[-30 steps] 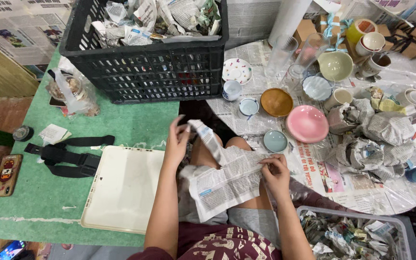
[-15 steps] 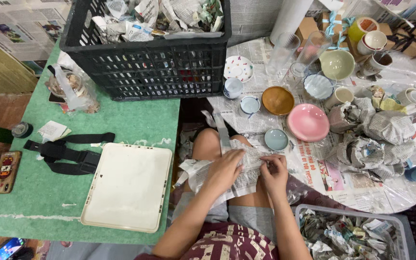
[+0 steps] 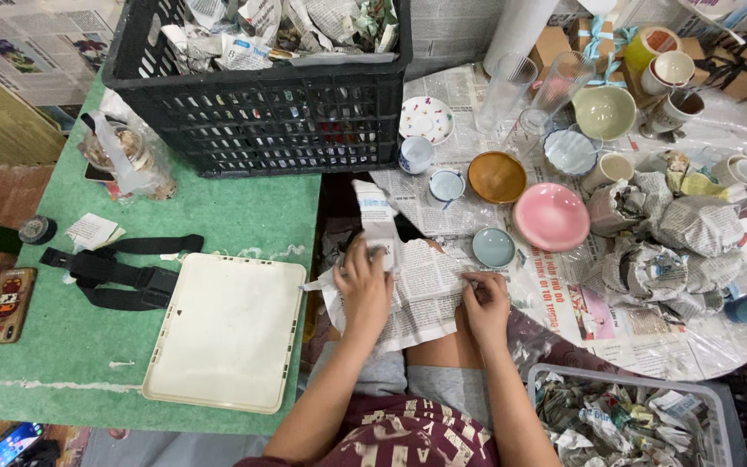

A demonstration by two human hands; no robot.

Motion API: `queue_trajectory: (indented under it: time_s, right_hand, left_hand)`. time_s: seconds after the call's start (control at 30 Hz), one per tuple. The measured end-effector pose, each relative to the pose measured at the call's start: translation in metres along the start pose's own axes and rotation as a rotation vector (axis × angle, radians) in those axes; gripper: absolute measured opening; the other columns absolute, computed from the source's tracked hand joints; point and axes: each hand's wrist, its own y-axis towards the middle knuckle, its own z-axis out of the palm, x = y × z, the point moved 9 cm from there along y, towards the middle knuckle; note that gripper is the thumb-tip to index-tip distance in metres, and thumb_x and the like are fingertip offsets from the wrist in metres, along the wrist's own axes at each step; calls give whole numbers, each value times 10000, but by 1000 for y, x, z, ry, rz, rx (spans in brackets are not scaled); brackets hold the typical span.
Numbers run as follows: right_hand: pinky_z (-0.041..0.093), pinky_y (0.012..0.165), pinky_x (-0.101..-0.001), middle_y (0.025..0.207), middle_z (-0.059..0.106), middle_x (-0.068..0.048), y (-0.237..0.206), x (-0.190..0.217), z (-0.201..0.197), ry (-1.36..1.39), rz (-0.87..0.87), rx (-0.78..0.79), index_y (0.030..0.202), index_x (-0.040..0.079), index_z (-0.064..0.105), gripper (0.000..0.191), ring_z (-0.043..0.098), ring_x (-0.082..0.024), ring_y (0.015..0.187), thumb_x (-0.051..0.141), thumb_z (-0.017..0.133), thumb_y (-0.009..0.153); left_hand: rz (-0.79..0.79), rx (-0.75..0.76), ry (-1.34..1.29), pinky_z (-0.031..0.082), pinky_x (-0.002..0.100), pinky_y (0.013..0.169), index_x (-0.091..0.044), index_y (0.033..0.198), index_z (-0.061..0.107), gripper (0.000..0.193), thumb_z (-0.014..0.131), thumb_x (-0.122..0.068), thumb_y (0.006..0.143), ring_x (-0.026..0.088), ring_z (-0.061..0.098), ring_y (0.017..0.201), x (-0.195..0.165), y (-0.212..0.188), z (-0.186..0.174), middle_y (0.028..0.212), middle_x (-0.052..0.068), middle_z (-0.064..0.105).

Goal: The person sits at a table and wraps various ceramic dishes, including bowls and plates, in newspaper. They fold the newspaper around each item and place the wrapped pieces into a nearby container.

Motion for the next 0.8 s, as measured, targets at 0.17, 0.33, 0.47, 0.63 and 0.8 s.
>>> queue_trajectory:
  time_s: [0.17, 0.33, 0.47, 0.63, 0.8]
  right_hand:
    - [524, 783, -211, 1129, 592, -53, 2, 2, 5, 70, -1, 24, 1085, 2, 718, 169, 638, -109, 943, -8, 684, 920]
    - [538, 829, -235, 1133, 651, -119, 12, -14, -3, 146, 59, -96, 1238, -22, 576, 312, 649, -116, 989, 108, 692, 978]
    - [561, 585, -349, 883, 704, -188, 31, -66, -26, 197, 515, -131, 1161, -50, 544, 374, 677, -221, 669, 237, 684, 967]
    - [602, 585, -361, 821, 708, -164, 47, -94, -31, 289, 788, 21, 995, -95, 671, 450, 691, -234, 643, 354, 640, 1008]
    - [535, 541, -327, 749, 674, -130, 58, -91, -24, 269, 684, 49, 952, -82, 670, 352, 611, -198, 582, 266, 653, 1005]
  left_hand:
    - [164, -80, 194, 187, 551, 1249, -176, 1437, 539, 559, 702, -196, 903, 299, 335, 1533, -15, -1, 16, 1624, 114, 378]
    - [469, 190, -36, 186, 561, 1257, -178, 1467, 529, 530, 578, -435, 1006, 288, 327, 1518, -53, -12, 58, 1583, 111, 438]
    - [512, 184, 13, 159, 571, 1234, -173, 1510, 485, 673, 511, -594, 986, 325, 279, 1518, -60, -12, 56, 1616, 162, 361]
    - [514, 185, 11, 134, 578, 1244, -181, 1522, 475, 785, 555, -683, 924, 328, 262, 1526, -61, -12, 51, 1626, 171, 337]
    - [517, 194, -22, 135, 582, 1233, -161, 1510, 483, 834, 604, -684, 873, 332, 253, 1526, -61, -12, 49, 1628, 185, 305]
